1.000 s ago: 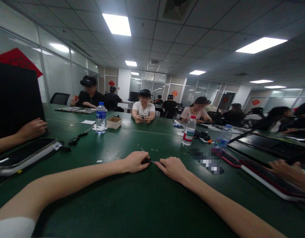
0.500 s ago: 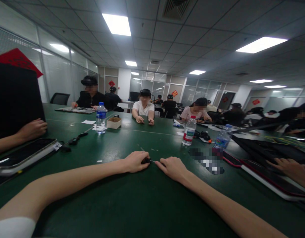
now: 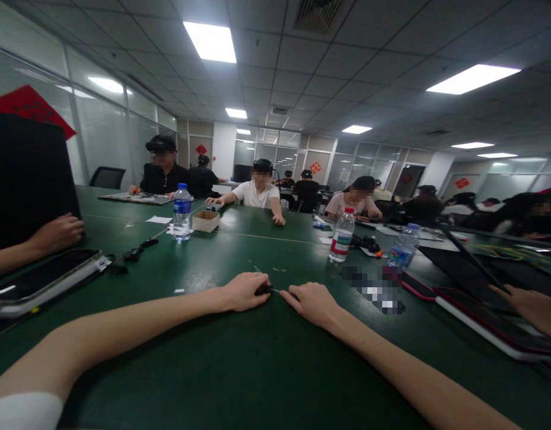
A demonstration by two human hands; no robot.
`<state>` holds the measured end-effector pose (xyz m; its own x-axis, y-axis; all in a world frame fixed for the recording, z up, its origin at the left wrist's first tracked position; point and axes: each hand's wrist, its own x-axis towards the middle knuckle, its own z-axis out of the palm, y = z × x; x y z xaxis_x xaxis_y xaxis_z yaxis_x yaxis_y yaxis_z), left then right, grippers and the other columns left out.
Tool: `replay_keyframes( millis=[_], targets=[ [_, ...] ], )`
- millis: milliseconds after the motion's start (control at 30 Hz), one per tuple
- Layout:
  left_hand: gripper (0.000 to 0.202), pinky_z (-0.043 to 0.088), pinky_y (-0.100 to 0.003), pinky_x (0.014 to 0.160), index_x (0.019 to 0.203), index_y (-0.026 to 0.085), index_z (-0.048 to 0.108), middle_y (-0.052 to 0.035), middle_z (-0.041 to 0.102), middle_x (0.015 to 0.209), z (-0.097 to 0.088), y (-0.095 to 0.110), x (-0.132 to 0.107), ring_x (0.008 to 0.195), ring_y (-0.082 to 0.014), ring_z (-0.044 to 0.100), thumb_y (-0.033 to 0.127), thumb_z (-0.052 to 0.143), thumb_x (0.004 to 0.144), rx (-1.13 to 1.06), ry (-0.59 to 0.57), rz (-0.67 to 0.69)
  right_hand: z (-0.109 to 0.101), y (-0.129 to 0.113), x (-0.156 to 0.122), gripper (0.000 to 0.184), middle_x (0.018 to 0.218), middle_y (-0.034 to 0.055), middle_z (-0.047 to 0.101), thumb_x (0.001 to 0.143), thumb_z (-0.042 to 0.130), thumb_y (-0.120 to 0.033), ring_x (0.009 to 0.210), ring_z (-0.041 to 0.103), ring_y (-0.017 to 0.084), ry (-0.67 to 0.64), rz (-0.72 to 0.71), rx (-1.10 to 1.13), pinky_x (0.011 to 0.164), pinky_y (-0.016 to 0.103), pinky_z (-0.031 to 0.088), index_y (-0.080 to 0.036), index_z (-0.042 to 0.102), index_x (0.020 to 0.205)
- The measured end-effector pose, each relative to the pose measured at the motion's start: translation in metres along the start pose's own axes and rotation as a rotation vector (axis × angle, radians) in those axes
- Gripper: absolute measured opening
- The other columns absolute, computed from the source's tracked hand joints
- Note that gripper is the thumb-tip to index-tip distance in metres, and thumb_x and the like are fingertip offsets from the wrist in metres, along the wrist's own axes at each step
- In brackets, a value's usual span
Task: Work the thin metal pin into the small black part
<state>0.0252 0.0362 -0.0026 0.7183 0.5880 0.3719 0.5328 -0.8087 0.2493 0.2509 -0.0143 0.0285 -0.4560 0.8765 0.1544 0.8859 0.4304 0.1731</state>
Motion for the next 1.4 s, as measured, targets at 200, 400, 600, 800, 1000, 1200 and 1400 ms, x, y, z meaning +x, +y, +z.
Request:
replay_keyframes(
  millis=[200,400,600,800,1000,1200,1400],
  targets=[
    [0.019,0.043,-0.027,0.068,0.1,0.019,0.055,-0.0044,0.063,0.088,-0.0003,0.001,-0.0006,0.079,-0.0187,0.06,0.031,0.055,0.085,0.0,0.0,-0.014,0.0029,-0.0005,0.0004,0.063,0.078,0.0065,0.068,0.096,0.019,-0.06,0.068,0.063,0.017,0.018,0.005,-0.035,0.061,0.025,0.042,-0.02,0.067,0.086],
    [0.021,0.043,-0.027,0.068,0.102,0.018,0.055,-0.0049,0.063,0.089,-0.0026,0.002,-0.0006,0.08,-0.0191,0.06,0.032,0.055,0.085,-0.005,-0.012,-0.011,0.0011,0.0005,-0.0004,0.06,0.073,0.0043,0.066,0.097,0.02,-0.058,0.063,0.06,0.015,0.048,-0.046,0.001,0.059,0.024,0.039,-0.02,0.064,0.081],
    [0.02,0.043,-0.027,0.067,0.101,0.018,0.055,-0.0048,0.063,0.089,-0.0043,0.0042,-0.0012,0.079,-0.0188,0.06,0.032,0.054,0.086,0.007,-0.007,-0.001,-0.0035,-0.0028,-0.0017,0.055,0.076,0.0043,0.066,0.098,0.023,-0.054,0.064,0.059,0.014,0.043,-0.052,0.042,0.06,0.023,0.038,-0.019,0.063,0.084],
    [0.019,0.042,-0.026,0.066,0.099,0.018,0.054,-0.0049,0.063,0.087,-0.006,0.0057,-0.0008,0.078,-0.0185,0.06,0.032,0.053,0.086,0.0,-0.008,-0.002,-0.0047,-0.0047,-0.0031,0.049,0.079,0.0035,0.065,0.099,0.025,-0.05,0.065,0.057,0.013,0.071,-0.073,0.028,0.06,0.022,0.036,-0.02,0.062,0.086],
    [0.018,0.043,-0.027,0.067,0.098,0.018,0.054,-0.0049,0.063,0.088,-0.0062,0.0059,-0.0008,0.078,-0.0187,0.06,0.032,0.053,0.086,0.003,-0.01,-0.001,-0.001,-0.0043,-0.0023,0.052,0.08,0.0043,0.065,0.099,0.022,-0.051,0.067,0.057,0.014,0.078,-0.036,-0.019,0.06,0.023,0.034,-0.02,0.063,0.087],
    [0.019,0.043,-0.027,0.068,0.099,0.018,0.055,-0.0048,0.063,0.089,-0.0026,0.0036,-0.0004,0.079,-0.0188,0.06,0.031,0.055,0.085,0.016,0.0,0.001,-0.0013,-0.0058,-0.0032,0.048,0.081,0.0044,0.064,0.099,0.025,-0.046,0.067,0.057,0.014,0.089,-0.017,-0.047,0.059,0.023,0.033,-0.02,0.063,0.088],
    [0.019,0.044,-0.027,0.068,0.1,0.018,0.055,-0.0047,0.063,0.089,-0.003,0.0034,-0.0001,0.079,-0.0189,0.06,0.03,0.055,0.085,0.011,-0.004,-0.002,-0.0055,-0.0068,-0.0053,0.04,0.083,0.004,0.064,0.098,0.03,-0.037,0.071,0.058,0.013,0.095,-0.036,-0.001,0.061,0.023,0.035,-0.019,0.065,0.095]
  ],
)
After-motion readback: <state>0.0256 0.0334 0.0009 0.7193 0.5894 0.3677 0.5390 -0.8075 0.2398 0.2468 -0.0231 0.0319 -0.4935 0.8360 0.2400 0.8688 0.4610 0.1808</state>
